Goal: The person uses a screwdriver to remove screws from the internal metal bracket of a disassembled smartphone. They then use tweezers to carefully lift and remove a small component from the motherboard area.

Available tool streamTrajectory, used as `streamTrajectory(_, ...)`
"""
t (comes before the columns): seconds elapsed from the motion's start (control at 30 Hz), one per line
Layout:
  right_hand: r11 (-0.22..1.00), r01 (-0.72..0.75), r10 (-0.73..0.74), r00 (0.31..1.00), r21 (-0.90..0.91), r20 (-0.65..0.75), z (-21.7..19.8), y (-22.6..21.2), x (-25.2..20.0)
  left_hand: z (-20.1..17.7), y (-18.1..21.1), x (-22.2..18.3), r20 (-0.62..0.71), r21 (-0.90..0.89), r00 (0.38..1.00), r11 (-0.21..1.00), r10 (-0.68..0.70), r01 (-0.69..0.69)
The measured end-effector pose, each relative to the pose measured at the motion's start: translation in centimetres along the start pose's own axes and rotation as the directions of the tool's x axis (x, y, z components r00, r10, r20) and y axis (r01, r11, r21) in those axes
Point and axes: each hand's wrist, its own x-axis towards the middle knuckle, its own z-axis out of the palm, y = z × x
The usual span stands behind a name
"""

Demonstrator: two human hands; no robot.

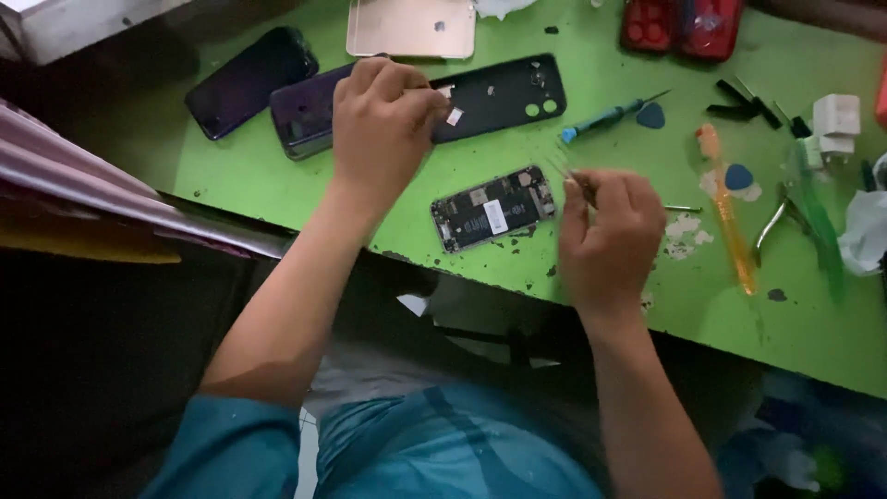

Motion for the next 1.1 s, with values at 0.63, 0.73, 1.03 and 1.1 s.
streamTrajectory(0.63,0.799,0.494,-0.256,0.796,-0.343,0.549,-3.2,7.1,11.3,-3.7,1.5,-1.8,0.063,-0.015,0.940,0.941,-0.336,0.338)
streamTrajectory(0.73,0.869,0.409,-0.085,0.680,-0.280,0.728,-3.5,6.0,12.8,-4.2,2.0,-2.6,0.032,-0.010,0.943,0.943,-0.332,0.332)
streamTrajectory(1.03,0.892,0.446,-0.405,0.857,-0.064,0.319,-3.8,9.6,12.1,-0.4,2.1,-0.1,0.199,0.068,0.973,0.992,-0.120,0.108)
streamTrajectory(1.1,0.939,0.208,-0.273,0.936,0.275,0.224,-4.9,7.4,11.7,1.2,2.1,0.4,0.351,0.065,0.934,0.997,-0.060,0.040)
